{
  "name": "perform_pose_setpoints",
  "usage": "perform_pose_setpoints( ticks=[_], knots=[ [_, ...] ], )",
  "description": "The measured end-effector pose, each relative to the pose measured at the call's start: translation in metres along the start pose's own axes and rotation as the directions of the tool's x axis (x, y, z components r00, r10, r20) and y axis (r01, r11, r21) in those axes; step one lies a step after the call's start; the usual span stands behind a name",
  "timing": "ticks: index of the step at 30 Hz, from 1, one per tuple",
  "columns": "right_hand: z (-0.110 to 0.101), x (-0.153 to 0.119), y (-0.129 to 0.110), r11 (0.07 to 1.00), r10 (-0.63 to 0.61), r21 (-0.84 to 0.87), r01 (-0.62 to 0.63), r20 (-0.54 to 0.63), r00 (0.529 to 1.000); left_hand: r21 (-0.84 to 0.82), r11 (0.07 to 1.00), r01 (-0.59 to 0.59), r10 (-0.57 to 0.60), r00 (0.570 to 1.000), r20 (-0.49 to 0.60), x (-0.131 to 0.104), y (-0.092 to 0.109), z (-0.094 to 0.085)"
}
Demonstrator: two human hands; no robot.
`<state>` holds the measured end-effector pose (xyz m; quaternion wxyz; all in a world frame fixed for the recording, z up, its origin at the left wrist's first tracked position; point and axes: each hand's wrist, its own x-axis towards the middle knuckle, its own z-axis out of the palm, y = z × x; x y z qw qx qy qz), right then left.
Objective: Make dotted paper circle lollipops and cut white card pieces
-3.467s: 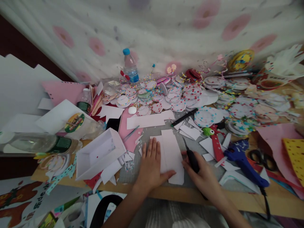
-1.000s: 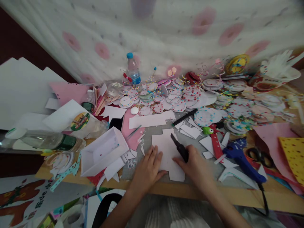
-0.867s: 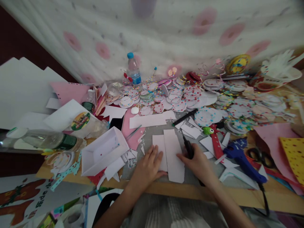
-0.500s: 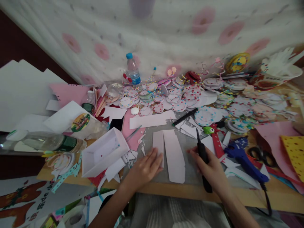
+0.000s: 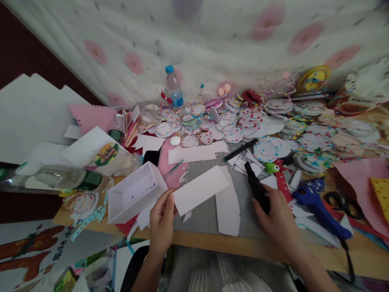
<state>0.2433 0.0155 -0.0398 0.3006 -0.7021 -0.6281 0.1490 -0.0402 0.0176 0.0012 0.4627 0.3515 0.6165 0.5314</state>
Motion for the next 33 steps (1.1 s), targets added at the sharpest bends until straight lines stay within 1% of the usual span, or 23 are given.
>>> perform_pose_setpoints(
  ticks=[3, 5, 6, 7, 9, 11, 12, 13, 15, 18, 19, 20, 22, 23, 24, 25, 27, 28, 29, 30, 31, 32, 33],
  knots=[
    [-0.004, -0.006, -0.015, 0.996, -0.092, -0.021, 0.091, -0.072, 0.993, -0.010, 1.000, -0.016, 0.016, 1.000, -0.008, -0.003, 0.007, -0.001],
    [-0.008, -0.014, -0.027, 0.979, -0.201, 0.013, 0.202, -0.025, 0.979, 0.161, 0.975, -0.154, 0.164, 0.985, -0.050, -0.005, 0.012, -0.005],
    [-0.009, -0.018, -0.032, 0.962, -0.271, 0.040, 0.269, 0.052, 0.961, 0.294, 0.918, -0.268, 0.292, 0.955, -0.042, -0.007, 0.014, -0.008],
    [-0.010, -0.022, -0.037, 0.939, -0.342, 0.065, 0.336, 0.149, 0.928, 0.422, 0.814, -0.399, 0.433, 0.901, 0.016, -0.008, 0.016, -0.011],
    [-0.007, -0.028, -0.043, 0.890, -0.450, 0.086, 0.447, 0.323, 0.833, 0.553, 0.525, -0.647, 0.618, 0.736, 0.275, -0.010, 0.018, -0.014],
    [-0.002, -0.032, -0.043, 0.850, -0.504, 0.071, 0.522, 0.402, 0.765, 0.498, 0.285, -0.819, 0.616, 0.555, 0.560, -0.012, 0.019, -0.012],
    [0.001, -0.033, -0.042, 0.837, -0.518, 0.062, 0.543, 0.408, 0.752, 0.455, 0.207, -0.866, 0.573, 0.484, 0.661, -0.014, 0.018, -0.010],
    [0.003, -0.034, -0.040, 0.831, -0.526, 0.058, 0.554, 0.407, 0.747, 0.423, 0.149, -0.894, 0.528, 0.434, 0.730, -0.015, 0.018, -0.007],
    [0.004, -0.036, -0.034, 0.818, -0.552, 0.075, 0.571, 0.386, 0.740, 0.384, 0.073, -0.920, 0.468, 0.372, 0.802, -0.017, 0.015, -0.001],
    [-0.007, -0.040, -0.028, 0.802, -0.593, 0.136, 0.581, 0.291, 0.751, 0.385, 0.062, -0.921, 0.481, 0.365, 0.797, -0.019, 0.011, 0.002],
    [-0.012, -0.041, -0.027, 0.818, -0.575, 0.151, 0.555, 0.230, 0.785, 0.398, 0.084, -0.914, 0.509, 0.382, 0.771, -0.018, 0.010, 0.001],
    [-0.018, -0.041, -0.027, 0.859, -0.508, 0.154, 0.488, 0.152, 0.848, 0.415, 0.119, -0.902, 0.537, 0.410, 0.737, -0.018, 0.009, 0.000],
    [-0.030, -0.039, -0.030, 0.963, -0.208, 0.167, 0.211, -0.035, 0.978, 0.443, 0.204, -0.873, 0.594, 0.470, 0.653, -0.015, 0.009, -0.002],
    [-0.035, -0.036, -0.032, 0.978, 0.006, 0.206, 0.018, -0.119, 0.993, 0.449, 0.244, -0.860, 0.618, 0.494, 0.611, -0.014, 0.008, -0.002],
    [-0.038, -0.032, -0.035, 0.945, 0.216, 0.286, -0.162, -0.171, 0.961, 0.453, 0.277, -0.847, 0.640, 0.515, 0.571, -0.013, 0.008, -0.002],
    [-0.040, -0.027, -0.037, 0.868, 0.395, 0.395, -0.302, -0.180, 0.901, 0.456, 0.300, -0.838, 0.659, 0.528, 0.536, -0.012, 0.008, -0.002],
    [-0.040, -0.021, -0.039, 0.663, 0.586, 0.626, -0.410, -0.094, 0.805, 0.460, 0.316, -0.830, 0.690, 0.534, 0.489, -0.011, 0.009, -0.001],
    [-0.039, -0.020, -0.039, 0.590, 0.617, 0.690, -0.419, -0.051, 0.785, 0.463, 0.318, -0.828, 0.695, 0.535, 0.479, -0.011, 0.009, 0.000],
    [-0.038, -0.021, -0.038, 0.569, 0.619, 0.711, -0.414, -0.039, 0.784, 0.465, 0.318, -0.826, 0.699, 0.536, 0.474, -0.011, 0.009, 0.001],
    [-0.038, -0.024, -0.037, 0.609, 0.605, 0.682, -0.404, -0.071, 0.793, 0.468, 0.319, -0.824, 0.698, 0.538, 0.472, -0.012, 0.009, 0.001],
    [-0.038, -0.028, -0.035, 0.696, 0.569, 0.609, -0.381, -0.144, 0.809, 0.472, 0.322, -0.821, 0.695, 0.543, 0.471, -0.012, 0.009, 0.002],
    [-0.039, -0.033, -0.033, 0.802, 0.484, 0.505, -0.319, -0.238, 0.842, 0.473, 0.325, -0.819, 0.691, 0.547, 0.473, -0.013, 0.009, 0.002],
    [-0.040, -0.037, -0.032, 0.900, 0.329, 0.388, -0.198, -0.308, 0.893, 0.470, 0.325, -0.821, 0.680, 0.548, 0.487, -0.013, 0.009, 0.003]
  ],
)
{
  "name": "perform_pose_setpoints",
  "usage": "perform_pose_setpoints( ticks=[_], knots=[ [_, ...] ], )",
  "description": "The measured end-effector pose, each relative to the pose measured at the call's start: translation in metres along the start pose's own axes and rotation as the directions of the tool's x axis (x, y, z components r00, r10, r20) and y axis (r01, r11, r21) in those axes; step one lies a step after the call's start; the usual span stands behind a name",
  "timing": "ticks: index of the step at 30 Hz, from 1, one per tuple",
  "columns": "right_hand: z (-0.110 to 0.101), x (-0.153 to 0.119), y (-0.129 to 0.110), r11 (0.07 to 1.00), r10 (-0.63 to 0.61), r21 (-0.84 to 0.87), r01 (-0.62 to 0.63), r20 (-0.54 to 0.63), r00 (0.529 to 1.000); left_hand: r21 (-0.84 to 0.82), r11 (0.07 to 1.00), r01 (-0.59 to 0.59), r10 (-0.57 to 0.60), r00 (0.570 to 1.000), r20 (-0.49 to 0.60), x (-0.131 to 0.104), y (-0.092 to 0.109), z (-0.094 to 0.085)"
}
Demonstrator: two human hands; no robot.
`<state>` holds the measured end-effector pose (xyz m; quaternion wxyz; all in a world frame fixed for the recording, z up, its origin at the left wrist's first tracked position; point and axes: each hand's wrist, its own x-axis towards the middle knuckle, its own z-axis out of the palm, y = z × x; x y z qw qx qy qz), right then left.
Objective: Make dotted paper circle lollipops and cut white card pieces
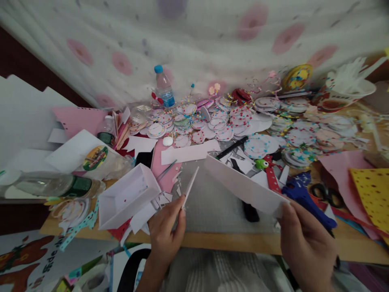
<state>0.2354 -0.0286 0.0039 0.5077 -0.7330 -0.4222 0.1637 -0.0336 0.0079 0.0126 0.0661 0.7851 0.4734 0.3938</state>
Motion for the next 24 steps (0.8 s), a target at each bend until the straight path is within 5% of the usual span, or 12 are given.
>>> perform_pose_setpoints(
  ticks=[1, 2, 4, 5, 7, 9, 16, 24],
  knots=[
    [-0.002, -0.002, 0.002, 0.976, -0.213, -0.039, 0.215, 0.060, 0.975, 0.000, 1.000, -0.009, 0.009, 1.000, 0.029, 0.000, 0.001, 0.001],
    [-0.003, -0.004, 0.004, 0.904, -0.417, -0.023, 0.426, 0.163, 0.894, 0.002, 0.999, -0.033, 0.033, 0.997, 0.073, 0.000, 0.002, 0.002],
    [-0.001, -0.005, 0.008, 0.706, -0.680, 0.114, 0.699, 0.384, 0.624, 0.011, 0.994, -0.113, 0.109, 0.975, 0.195, 0.000, 0.005, 0.007],
    [0.003, -0.005, 0.011, 0.635, -0.722, 0.167, 0.754, 0.474, 0.503, 0.015, 0.987, -0.157, 0.148, 0.954, 0.262, 0.000, 0.006, 0.010],
    [0.013, -0.005, 0.018, 0.579, -0.695, 0.166, 0.799, 0.613, 0.376, 0.019, 0.977, -0.214, 0.190, 0.904, 0.382, 0.000, 0.007, 0.017],
    [0.023, -0.006, 0.025, 0.557, -0.620, 0.100, 0.824, 0.710, 0.334, 0.030, 0.978, -0.208, 0.168, 0.858, 0.486, 0.001, 0.005, 0.024],
    [0.034, -0.004, 0.025, 0.475, -0.516, -0.076, 0.877, 0.783, 0.348, 0.161, 0.975, -0.153, 0.018, 0.775, 0.631, 0.015, -0.018, 0.044],
    [0.044, -0.001, 0.022, 0.445, -0.548, -0.070, 0.893, 0.768, 0.333, 0.098, 0.989, -0.107, 0.000, 0.675, 0.738, 0.020, -0.028, 0.035]
  ],
)
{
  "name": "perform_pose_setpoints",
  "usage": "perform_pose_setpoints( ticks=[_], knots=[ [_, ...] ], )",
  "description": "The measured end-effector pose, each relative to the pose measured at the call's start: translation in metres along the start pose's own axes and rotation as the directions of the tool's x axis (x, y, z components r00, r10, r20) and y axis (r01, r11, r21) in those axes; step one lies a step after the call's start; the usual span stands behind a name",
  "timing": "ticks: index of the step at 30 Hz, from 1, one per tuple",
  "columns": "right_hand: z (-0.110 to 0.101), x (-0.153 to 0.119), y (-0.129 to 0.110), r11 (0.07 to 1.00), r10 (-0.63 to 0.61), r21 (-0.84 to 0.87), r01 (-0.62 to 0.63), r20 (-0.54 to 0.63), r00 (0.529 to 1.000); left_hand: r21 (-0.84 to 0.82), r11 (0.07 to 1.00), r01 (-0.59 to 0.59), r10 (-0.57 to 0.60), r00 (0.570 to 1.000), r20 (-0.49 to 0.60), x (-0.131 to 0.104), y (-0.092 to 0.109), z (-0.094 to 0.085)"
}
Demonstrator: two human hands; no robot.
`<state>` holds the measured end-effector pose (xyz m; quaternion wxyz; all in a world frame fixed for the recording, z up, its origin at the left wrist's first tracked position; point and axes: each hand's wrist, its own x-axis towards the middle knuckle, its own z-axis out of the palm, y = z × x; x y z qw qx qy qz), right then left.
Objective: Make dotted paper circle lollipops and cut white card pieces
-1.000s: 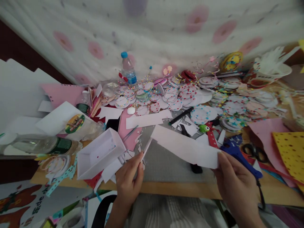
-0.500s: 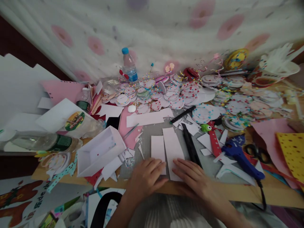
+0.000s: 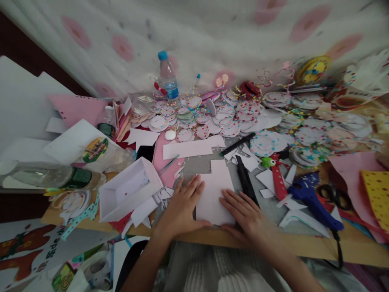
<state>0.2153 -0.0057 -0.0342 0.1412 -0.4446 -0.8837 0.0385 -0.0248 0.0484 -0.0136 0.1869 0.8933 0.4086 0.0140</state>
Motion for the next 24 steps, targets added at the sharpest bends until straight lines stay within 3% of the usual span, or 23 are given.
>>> perform_pose_setpoints(
  ticks=[24],
  knots=[
    [0.0024, -0.0011, -0.0001, 0.989, 0.061, 0.137, -0.061, -0.001, 0.998, -0.046, 0.999, 0.013, -0.014, 1.000, -0.019, 0.0010, 0.0036, 0.0004]
  ],
)
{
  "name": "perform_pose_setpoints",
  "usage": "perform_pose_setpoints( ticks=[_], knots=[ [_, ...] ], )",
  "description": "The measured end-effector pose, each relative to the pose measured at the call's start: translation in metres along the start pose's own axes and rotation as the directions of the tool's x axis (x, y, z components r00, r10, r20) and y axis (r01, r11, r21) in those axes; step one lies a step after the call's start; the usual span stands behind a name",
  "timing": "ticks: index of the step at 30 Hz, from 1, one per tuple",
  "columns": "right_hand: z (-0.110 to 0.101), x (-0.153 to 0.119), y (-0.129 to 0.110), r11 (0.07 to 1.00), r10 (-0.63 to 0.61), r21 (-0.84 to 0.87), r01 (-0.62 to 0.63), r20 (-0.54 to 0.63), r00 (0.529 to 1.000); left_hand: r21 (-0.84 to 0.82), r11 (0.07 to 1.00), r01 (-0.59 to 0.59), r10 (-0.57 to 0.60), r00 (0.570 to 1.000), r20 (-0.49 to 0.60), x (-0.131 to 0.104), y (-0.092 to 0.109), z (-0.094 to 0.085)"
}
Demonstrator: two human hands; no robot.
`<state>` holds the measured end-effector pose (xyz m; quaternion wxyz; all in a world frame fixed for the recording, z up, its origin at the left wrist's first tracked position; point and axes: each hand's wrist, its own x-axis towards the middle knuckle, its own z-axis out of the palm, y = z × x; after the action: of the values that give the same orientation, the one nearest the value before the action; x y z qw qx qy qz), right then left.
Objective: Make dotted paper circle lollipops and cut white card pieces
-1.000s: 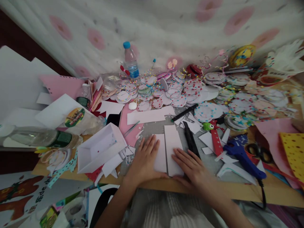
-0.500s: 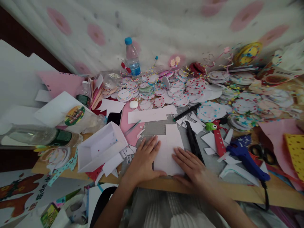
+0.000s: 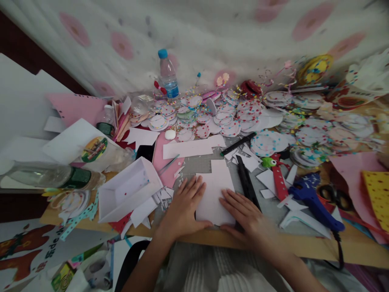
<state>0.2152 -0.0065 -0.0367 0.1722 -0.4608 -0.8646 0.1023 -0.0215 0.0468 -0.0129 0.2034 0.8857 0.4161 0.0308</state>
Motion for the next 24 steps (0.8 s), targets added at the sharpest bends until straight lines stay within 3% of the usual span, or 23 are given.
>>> perform_pose_setpoints(
  ticks=[7, 11, 14, 16, 20, 24],
  knots=[
    [0.003, 0.000, 0.002, 0.999, -0.028, -0.037, 0.028, -0.013, 1.000, 0.021, 1.000, -0.013, 0.013, 1.000, -0.025, -0.005, 0.004, -0.009],
    [0.002, 0.004, 0.005, 0.992, -0.075, -0.101, 0.073, -0.019, 0.997, 0.037, 0.999, 0.023, -0.015, 0.981, -0.194, -0.024, 0.004, -0.045],
    [0.000, 0.010, 0.006, 0.992, -0.070, -0.111, 0.065, -0.042, 0.997, 0.045, 0.991, 0.127, -0.098, 0.910, -0.404, -0.044, -0.007, -0.080],
    [-0.001, 0.014, 0.005, 0.993, -0.063, -0.103, 0.058, -0.053, 0.997, 0.062, 0.971, 0.232, -0.179, 0.868, -0.463, -0.057, -0.021, -0.096],
    [0.002, 0.022, 0.006, 0.996, -0.049, -0.079, 0.042, -0.087, 0.995, 0.181, 0.894, 0.410, -0.333, 0.878, -0.344, -0.078, -0.060, -0.100],
    [0.003, 0.028, 0.009, 0.998, -0.044, -0.056, 0.039, -0.085, 0.995, 0.214, 0.823, 0.526, -0.462, 0.840, -0.286, -0.092, -0.090, -0.088]
  ],
)
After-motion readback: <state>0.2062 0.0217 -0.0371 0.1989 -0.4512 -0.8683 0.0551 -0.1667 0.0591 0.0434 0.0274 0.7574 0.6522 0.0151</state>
